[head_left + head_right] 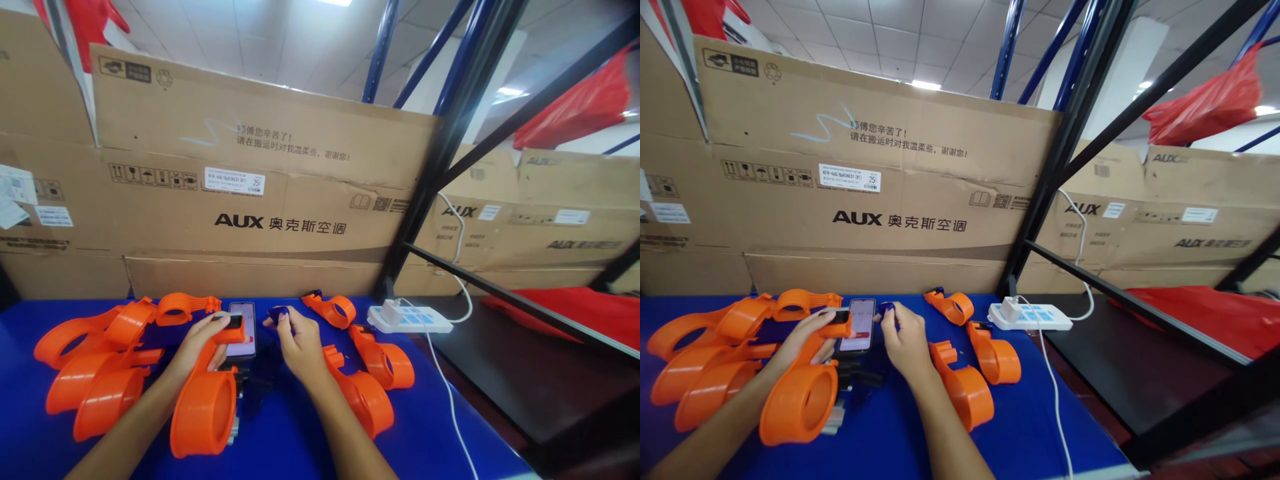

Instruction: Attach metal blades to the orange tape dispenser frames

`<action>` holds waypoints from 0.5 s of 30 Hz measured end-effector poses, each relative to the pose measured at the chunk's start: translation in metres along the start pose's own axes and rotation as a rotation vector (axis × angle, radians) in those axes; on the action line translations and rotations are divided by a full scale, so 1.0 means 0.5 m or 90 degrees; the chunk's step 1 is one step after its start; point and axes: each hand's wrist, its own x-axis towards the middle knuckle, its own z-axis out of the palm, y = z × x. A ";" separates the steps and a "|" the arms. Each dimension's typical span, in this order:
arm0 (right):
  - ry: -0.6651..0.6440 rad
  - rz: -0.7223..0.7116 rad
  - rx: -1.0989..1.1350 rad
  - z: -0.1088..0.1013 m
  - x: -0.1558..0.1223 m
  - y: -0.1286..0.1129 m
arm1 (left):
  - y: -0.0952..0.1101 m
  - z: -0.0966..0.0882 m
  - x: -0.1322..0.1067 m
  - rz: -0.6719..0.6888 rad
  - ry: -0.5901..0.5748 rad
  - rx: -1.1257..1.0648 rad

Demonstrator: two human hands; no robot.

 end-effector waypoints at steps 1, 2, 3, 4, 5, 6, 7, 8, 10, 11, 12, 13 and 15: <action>0.012 0.028 -0.038 -0.004 0.004 0.007 | 0.005 -0.002 0.000 -0.001 0.017 -0.011; 0.012 0.054 -0.080 -0.007 0.007 0.013 | 0.010 -0.004 0.000 -0.008 0.033 -0.024; 0.000 0.074 -0.119 -0.010 0.008 0.019 | 0.015 -0.007 0.000 -0.027 0.045 -0.037; -0.020 0.086 -0.150 -0.012 0.007 0.023 | 0.019 -0.009 0.000 -0.050 0.057 -0.054; -0.043 0.091 -0.171 -0.014 0.004 0.025 | 0.022 -0.011 -0.001 -0.074 0.070 -0.077; -0.065 0.090 -0.182 -0.015 0.000 0.026 | 0.025 -0.013 -0.001 -0.093 0.085 -0.103; -0.086 0.085 -0.187 -0.016 -0.005 0.026 | 0.028 -0.015 -0.002 -0.102 0.099 -0.128; -0.110 0.079 -0.192 -0.017 -0.011 0.025 | 0.030 -0.016 -0.002 -0.106 0.110 -0.148; -0.149 0.067 -0.202 -0.018 -0.020 0.024 | 0.030 -0.016 -0.001 -0.103 0.108 -0.163; -0.162 0.062 -0.207 -0.018 -0.022 0.023 | 0.028 -0.016 -0.001 -0.104 0.096 -0.154; -0.171 0.059 -0.212 -0.018 -0.023 0.023 | 0.025 -0.015 0.000 -0.104 0.082 -0.138; -0.174 0.058 -0.218 -0.018 -0.023 0.022 | 0.021 -0.014 0.001 -0.099 0.067 -0.115; -0.161 0.060 -0.220 -0.017 -0.017 0.016 | 0.009 -0.010 0.003 -0.074 0.064 -0.060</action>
